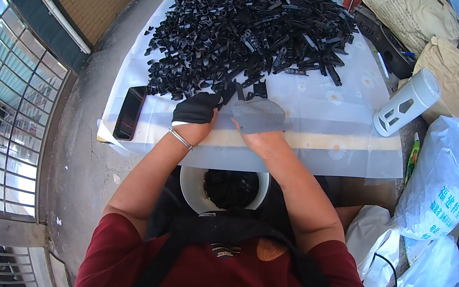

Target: Sorting small black plastic components from a pile into a container.

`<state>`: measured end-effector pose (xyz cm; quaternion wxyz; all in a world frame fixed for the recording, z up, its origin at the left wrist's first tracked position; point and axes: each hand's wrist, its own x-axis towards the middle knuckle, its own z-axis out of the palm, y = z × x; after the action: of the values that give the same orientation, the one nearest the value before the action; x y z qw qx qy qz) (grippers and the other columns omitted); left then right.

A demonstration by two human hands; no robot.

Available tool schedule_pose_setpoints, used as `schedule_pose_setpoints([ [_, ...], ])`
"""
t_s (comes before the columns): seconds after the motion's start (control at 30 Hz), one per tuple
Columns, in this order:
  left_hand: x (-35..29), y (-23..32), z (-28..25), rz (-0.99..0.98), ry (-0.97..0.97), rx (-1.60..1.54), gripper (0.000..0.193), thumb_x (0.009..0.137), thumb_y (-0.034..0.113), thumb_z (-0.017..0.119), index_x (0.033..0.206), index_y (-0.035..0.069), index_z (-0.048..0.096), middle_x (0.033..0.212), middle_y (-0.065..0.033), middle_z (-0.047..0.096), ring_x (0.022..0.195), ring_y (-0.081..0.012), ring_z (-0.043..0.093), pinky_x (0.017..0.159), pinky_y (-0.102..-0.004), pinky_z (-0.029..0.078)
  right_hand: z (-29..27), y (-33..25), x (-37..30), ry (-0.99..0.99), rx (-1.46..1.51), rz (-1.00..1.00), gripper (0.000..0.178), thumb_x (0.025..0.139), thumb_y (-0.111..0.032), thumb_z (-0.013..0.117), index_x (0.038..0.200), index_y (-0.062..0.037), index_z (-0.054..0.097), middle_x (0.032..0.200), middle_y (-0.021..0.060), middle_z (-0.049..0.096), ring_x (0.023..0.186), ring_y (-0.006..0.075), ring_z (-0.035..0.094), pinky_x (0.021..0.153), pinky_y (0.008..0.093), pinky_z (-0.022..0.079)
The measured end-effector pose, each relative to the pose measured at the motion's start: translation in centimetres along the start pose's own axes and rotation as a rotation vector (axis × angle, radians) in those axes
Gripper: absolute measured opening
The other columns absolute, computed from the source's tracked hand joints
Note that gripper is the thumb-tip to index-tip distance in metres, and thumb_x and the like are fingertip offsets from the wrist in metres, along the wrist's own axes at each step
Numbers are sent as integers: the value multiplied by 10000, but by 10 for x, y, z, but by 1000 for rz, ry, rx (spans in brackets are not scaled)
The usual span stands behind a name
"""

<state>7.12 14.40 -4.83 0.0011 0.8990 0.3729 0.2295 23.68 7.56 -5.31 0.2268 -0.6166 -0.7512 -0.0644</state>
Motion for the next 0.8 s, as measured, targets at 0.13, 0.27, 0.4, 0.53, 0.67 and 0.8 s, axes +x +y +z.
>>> schedule_pose_setpoints([
  [0.13, -2, 0, 4, -91, -70, 56, 177, 746, 125, 500, 891, 76, 588, 791, -131, 581, 744, -293, 572, 638, -390, 465, -20, 10, -10, -135, 45, 98, 251, 807, -257, 526, 946, -61, 600, 869, 164, 598, 820, 340, 555, 736, 427, 437],
  [0.27, -8, -4, 2, -76, 10, 35, 166, 739, 151, 514, 867, 69, 581, 787, -141, 574, 742, -304, 569, 644, -394, 465, -22, 23, -20, -44, 15, 96, 242, 806, -263, 528, 913, -59, 598, 867, 173, 595, 812, 348, 554, 728, 429, 439],
  [0.4, -13, -7, -3, -143, -44, 17, 165, 736, 168, 534, 852, 59, 579, 809, -144, 573, 750, -311, 567, 659, -397, 465, -36, 9, -15, -6, -6, 187, 237, 802, -272, 534, 887, -57, 588, 844, 169, 588, 805, 341, 554, 715, 439, 437],
  [0.53, -17, -15, -1, -122, 59, -34, 179, 728, 156, 564, 871, 53, 591, 850, -152, 578, 774, -314, 569, 686, -392, 467, -26, 8, -8, -73, -87, 242, 241, 813, -278, 524, 870, -52, 588, 848, 164, 580, 806, 338, 551, 717, 447, 434],
  [0.67, -19, -20, 2, -132, 146, -99, 168, 723, 119, 553, 869, 55, 603, 841, -159, 593, 780, -311, 574, 708, -377, 468, -20, 24, -11, -127, -145, 262, 243, 826, -268, 509, 884, -46, 588, 863, 169, 580, 810, 341, 550, 728, 442, 435],
  [0.8, -19, -27, -3, -147, 178, -168, 165, 727, 108, 555, 871, 49, 611, 852, -160, 605, 779, -318, 579, 711, -381, 471, -25, 22, -21, 80, 1, 220, 249, 833, -251, 503, 917, -33, 587, 880, 177, 585, 797, 340, 555, 735, 432, 433],
])
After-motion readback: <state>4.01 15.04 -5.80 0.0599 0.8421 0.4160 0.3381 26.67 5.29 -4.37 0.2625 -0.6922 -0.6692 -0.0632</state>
